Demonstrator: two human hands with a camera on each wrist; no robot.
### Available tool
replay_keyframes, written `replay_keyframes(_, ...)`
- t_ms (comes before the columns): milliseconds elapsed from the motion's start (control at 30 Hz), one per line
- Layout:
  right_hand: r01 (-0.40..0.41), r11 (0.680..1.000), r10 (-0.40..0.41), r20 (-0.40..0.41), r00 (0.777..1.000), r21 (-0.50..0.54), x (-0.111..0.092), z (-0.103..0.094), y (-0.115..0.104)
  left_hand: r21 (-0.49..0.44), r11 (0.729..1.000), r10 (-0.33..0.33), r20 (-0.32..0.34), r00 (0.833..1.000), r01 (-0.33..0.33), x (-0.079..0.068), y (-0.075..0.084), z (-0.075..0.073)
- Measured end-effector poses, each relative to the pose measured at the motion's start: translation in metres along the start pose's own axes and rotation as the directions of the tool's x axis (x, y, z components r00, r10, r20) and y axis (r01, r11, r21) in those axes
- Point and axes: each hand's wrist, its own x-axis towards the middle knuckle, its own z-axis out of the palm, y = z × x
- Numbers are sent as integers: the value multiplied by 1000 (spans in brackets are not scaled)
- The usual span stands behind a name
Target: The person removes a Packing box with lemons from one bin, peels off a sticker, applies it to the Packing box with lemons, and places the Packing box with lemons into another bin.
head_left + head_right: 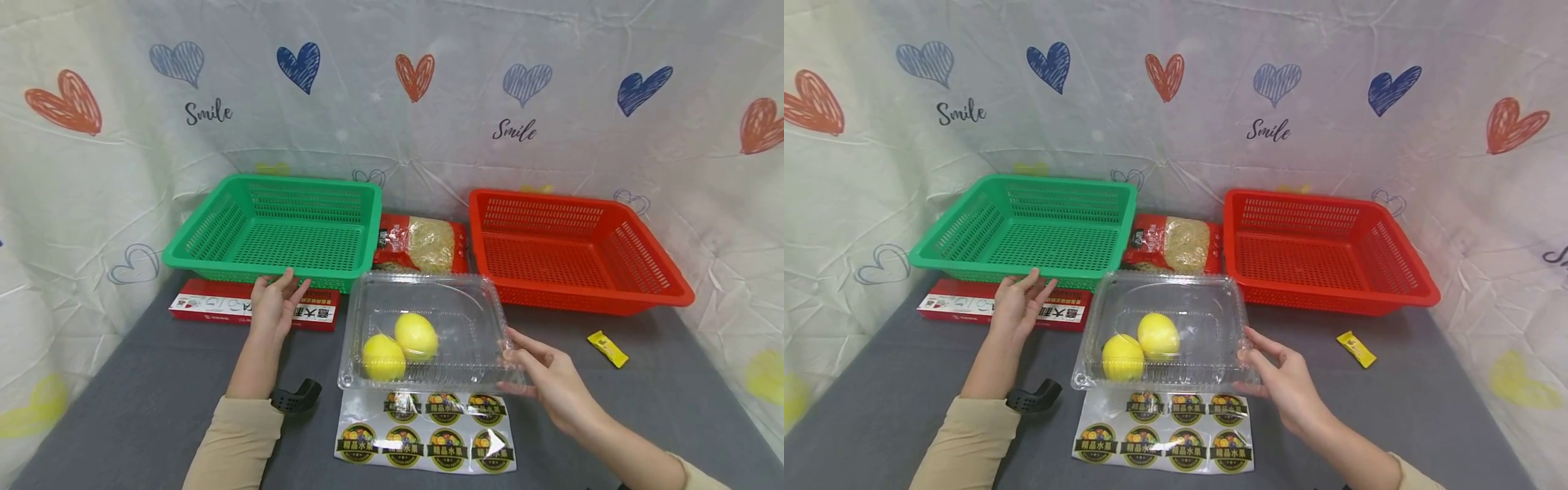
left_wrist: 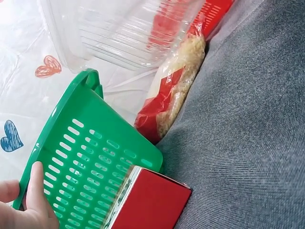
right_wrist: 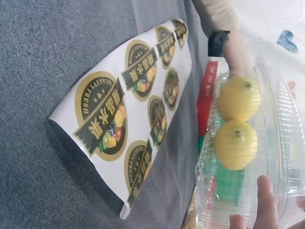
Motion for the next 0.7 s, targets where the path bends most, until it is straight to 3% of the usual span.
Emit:
replay_keyframes(433,-7,1000,7,3,1000,-28,5,3,13,-19,1000,-22,-1,1000,22,1,1,0)
replay_keyframes(700,-9,1000,9,-10,1000,5,17,4,21,-13,1000,-20,11,1000,20,0,1,-1)
